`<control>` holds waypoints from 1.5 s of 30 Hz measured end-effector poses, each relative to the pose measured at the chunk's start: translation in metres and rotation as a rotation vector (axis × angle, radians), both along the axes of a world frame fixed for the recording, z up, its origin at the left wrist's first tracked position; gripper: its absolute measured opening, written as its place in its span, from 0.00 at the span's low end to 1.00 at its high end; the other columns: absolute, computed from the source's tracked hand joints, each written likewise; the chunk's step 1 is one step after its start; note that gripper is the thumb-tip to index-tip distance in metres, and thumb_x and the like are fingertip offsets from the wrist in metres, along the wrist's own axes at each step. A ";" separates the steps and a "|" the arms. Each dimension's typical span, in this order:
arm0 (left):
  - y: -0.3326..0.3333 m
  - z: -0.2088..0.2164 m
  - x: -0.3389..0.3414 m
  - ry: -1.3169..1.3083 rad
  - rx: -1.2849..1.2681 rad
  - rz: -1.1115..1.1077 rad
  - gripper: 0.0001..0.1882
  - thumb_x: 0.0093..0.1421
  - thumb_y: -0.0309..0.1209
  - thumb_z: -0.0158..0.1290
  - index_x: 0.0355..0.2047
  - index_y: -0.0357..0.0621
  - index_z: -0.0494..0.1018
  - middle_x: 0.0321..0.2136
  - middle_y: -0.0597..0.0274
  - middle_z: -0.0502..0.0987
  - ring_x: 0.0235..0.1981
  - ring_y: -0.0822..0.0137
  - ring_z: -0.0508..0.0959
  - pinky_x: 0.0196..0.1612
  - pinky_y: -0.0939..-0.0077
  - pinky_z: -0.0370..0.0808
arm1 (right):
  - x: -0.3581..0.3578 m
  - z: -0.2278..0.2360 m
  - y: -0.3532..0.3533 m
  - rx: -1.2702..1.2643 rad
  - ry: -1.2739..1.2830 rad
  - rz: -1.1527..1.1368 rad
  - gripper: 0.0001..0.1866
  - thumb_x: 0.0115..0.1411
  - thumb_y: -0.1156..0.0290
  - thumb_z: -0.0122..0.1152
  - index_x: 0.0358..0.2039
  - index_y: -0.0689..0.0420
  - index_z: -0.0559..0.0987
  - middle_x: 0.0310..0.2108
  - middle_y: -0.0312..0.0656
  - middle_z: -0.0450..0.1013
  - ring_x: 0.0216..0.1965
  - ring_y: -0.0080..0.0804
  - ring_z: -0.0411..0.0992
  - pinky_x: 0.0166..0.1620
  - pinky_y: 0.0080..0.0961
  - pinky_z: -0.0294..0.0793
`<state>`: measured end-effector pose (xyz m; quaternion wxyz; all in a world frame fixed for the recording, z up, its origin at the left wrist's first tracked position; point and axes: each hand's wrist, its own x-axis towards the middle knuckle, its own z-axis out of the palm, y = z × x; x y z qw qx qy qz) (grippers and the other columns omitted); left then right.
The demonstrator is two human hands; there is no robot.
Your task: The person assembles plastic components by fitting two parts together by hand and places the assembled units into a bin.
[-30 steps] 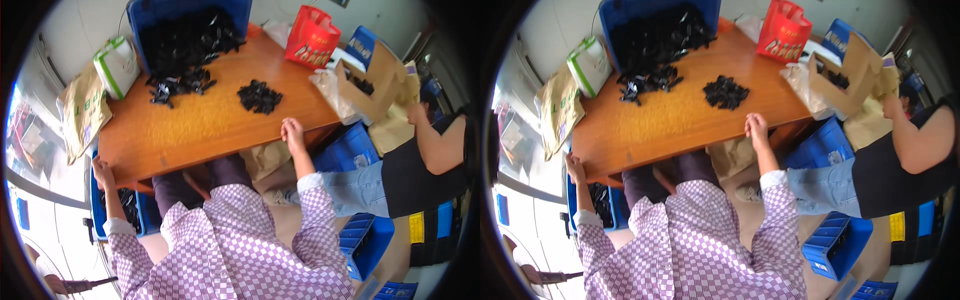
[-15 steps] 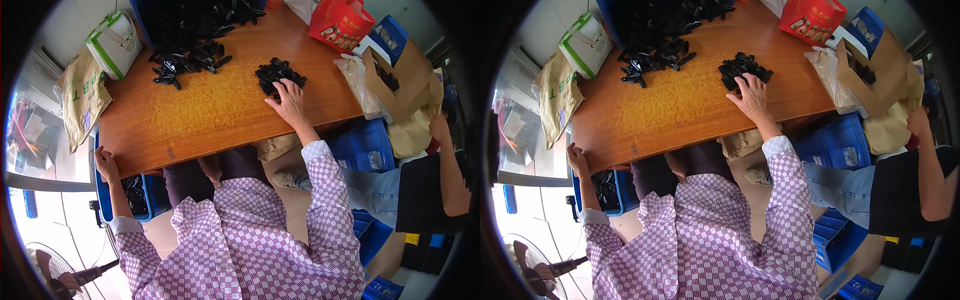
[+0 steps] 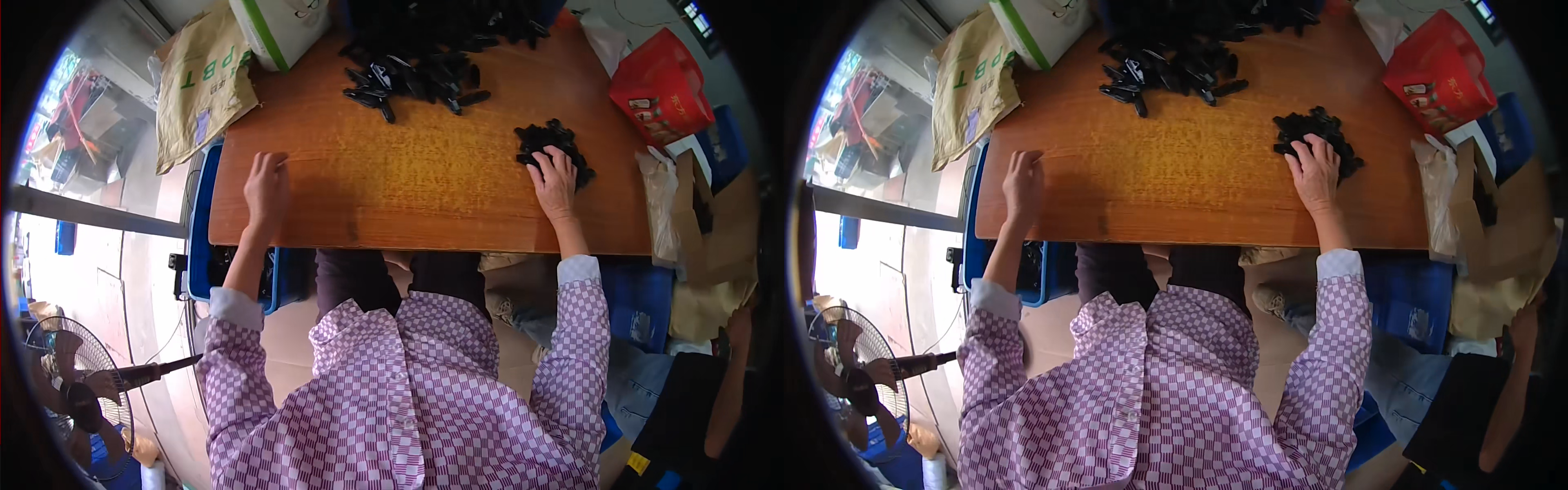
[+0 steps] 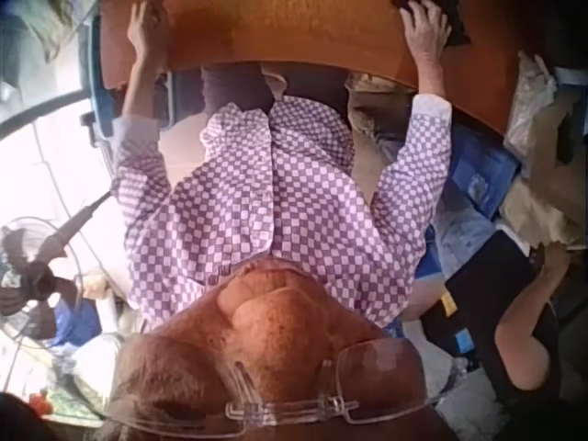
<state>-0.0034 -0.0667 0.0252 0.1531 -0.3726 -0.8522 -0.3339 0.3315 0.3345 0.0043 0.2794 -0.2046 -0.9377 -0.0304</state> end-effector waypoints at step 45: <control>0.093 -0.005 0.103 -0.133 -0.128 -0.539 0.14 0.58 0.34 0.58 0.44 0.47 0.74 0.39 0.59 0.72 0.44 0.56 0.76 0.45 0.64 0.75 | -0.073 0.049 -0.119 -0.922 -0.064 0.335 0.10 0.57 0.75 0.64 0.40 0.59 0.76 0.37 0.44 0.73 0.43 0.44 0.71 0.45 0.35 0.73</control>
